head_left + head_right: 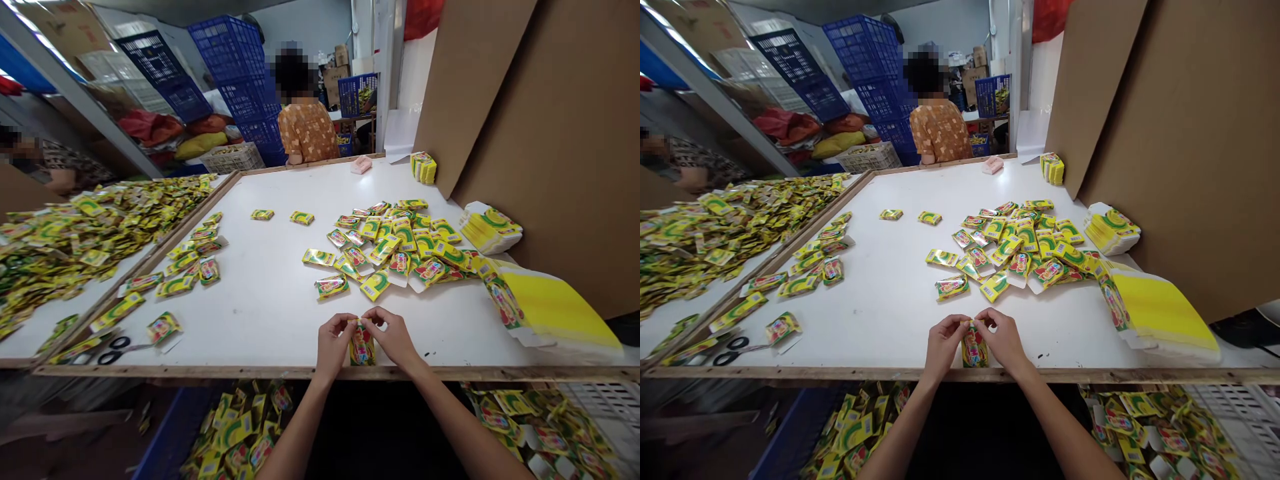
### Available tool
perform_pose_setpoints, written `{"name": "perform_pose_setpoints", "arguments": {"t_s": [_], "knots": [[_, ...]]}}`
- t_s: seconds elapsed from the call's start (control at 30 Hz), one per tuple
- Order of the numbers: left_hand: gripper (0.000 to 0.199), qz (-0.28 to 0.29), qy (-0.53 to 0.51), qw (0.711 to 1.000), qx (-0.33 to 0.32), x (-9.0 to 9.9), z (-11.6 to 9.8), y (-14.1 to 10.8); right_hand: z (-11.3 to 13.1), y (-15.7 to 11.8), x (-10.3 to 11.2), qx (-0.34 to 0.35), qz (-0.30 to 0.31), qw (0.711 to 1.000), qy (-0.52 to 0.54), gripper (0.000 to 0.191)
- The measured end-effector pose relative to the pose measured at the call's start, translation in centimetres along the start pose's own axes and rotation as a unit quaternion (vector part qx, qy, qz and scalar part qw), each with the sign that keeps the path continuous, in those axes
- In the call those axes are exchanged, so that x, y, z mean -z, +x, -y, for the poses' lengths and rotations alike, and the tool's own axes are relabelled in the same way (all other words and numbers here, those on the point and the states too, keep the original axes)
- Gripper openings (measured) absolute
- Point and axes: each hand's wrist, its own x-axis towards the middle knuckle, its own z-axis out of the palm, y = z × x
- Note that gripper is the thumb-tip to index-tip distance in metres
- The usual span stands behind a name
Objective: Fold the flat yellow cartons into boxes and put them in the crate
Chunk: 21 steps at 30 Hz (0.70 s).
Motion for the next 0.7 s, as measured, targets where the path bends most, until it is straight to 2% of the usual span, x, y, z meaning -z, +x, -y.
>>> {"name": "perform_pose_setpoints", "arguments": {"t_s": [0.2,0.27,0.33,0.43,0.5,0.6,0.63,0.7], "knots": [[0.022,0.041,-0.034,0.998,0.016,0.0,0.6,-0.6,-1.0,-1.1,-0.1,0.040,0.005,0.999,0.034,0.021],[0.021,0.035,-0.027,0.999,0.014,-0.1,0.4,-0.9,-1.3,-1.4,-0.2,0.046,0.007,0.998,0.041,0.022],[0.021,0.005,0.003,1.000,0.001,0.8,-0.3,-1.4,-1.5,-1.8,-0.2,0.045,0.003,0.998,0.047,0.023],[0.024,-0.049,0.094,0.994,-0.007,4.8,-2.7,-2.8,-1.7,-2.4,0.1,0.011,-0.036,0.998,0.057,0.029],[0.026,-0.034,0.185,0.982,0.003,8.8,-4.7,-3.8,-2.0,-2.6,0.4,-0.026,-0.061,0.996,0.057,0.031],[0.027,-0.014,0.325,0.945,0.015,13.6,-6.7,-4.6,-2.3,-2.5,0.2,-0.043,-0.036,0.997,0.045,0.031],[0.029,-0.024,0.352,0.936,0.014,14.5,-6.8,-4.5,-2.4,-2.4,0.0,-0.038,-0.021,0.998,0.042,0.031],[0.032,-0.050,0.370,0.928,0.008,14.6,-5.8,-3.5,-2.4,-2.1,-0.5,-0.030,-0.003,0.999,0.038,0.031]]}}
